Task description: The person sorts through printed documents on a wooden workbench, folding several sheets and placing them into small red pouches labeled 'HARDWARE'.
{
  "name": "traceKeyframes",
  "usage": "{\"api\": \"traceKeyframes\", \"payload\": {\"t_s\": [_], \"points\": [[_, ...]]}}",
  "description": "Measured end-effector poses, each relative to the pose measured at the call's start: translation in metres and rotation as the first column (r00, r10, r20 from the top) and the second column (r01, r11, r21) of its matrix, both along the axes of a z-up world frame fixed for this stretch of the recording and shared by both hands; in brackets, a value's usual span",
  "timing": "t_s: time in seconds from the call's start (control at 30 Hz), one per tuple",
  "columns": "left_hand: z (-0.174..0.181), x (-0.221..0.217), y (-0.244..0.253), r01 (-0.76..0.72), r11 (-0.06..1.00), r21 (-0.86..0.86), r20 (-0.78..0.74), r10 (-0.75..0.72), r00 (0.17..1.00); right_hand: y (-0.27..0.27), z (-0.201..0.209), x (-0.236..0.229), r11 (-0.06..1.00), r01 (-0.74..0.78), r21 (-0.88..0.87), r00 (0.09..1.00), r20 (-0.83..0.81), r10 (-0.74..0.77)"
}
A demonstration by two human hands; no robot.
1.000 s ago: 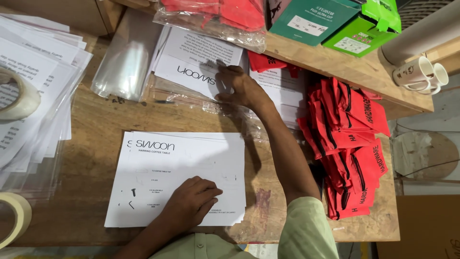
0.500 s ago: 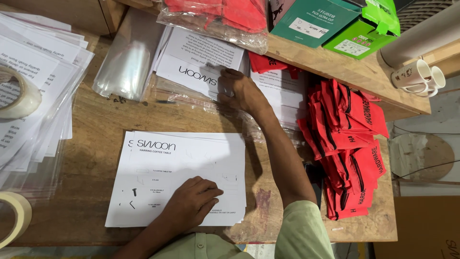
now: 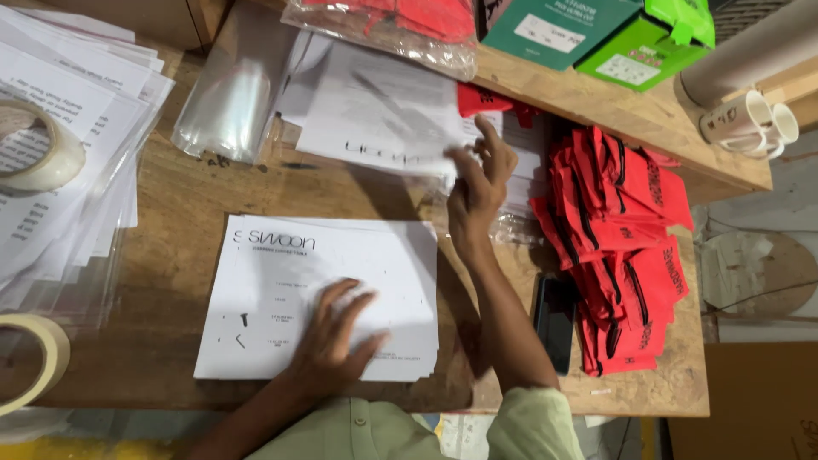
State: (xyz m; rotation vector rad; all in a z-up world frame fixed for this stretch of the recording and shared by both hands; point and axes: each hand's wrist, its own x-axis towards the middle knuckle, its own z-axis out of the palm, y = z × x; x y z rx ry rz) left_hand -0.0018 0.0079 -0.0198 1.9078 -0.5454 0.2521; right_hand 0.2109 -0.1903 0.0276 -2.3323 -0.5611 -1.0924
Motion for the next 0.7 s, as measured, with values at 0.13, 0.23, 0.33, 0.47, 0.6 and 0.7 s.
{"api": "traceKeyframes", "payload": {"t_s": [0.13, 0.23, 0.33, 0.47, 0.6, 0.7], "points": [[0.001, 0.007, 0.007, -0.532, 0.839, 0.117, 0.517, 0.406, 0.753, -0.019, -0.014, -0.087, 0.944, -0.210, 0.254, 0.925, -0.262, 0.276], [0.014, 0.013, 0.005, -0.713, 0.661, 0.236, 0.740, 0.353, 0.572, -0.028, -0.026, -0.138, 0.928, -0.258, 0.269, 0.885, -0.319, 0.339], [0.023, 0.010, -0.001, -0.687, 0.698, 0.201, 0.749, 0.343, 0.567, -0.033, -0.035, -0.164, 0.930, -0.195, 0.311, 0.861, -0.400, 0.314], [0.008, 0.004, -0.002, -0.535, 0.735, 0.417, 0.549, 0.265, 0.793, -0.031, -0.039, -0.190, 0.775, 0.079, 0.627, 0.826, -0.476, 0.302], [0.027, -0.001, -0.018, -0.437, 0.838, 0.328, 0.362, 0.315, 0.877, -0.024, -0.035, -0.212, 0.293, 0.164, 0.942, 0.682, -0.323, 0.656], [0.033, -0.012, -0.043, -0.273, 0.893, 0.357, 0.254, 0.188, 0.949, -0.019, -0.042, -0.224, 0.487, 0.306, 0.818, 0.524, -0.572, 0.632]]}}
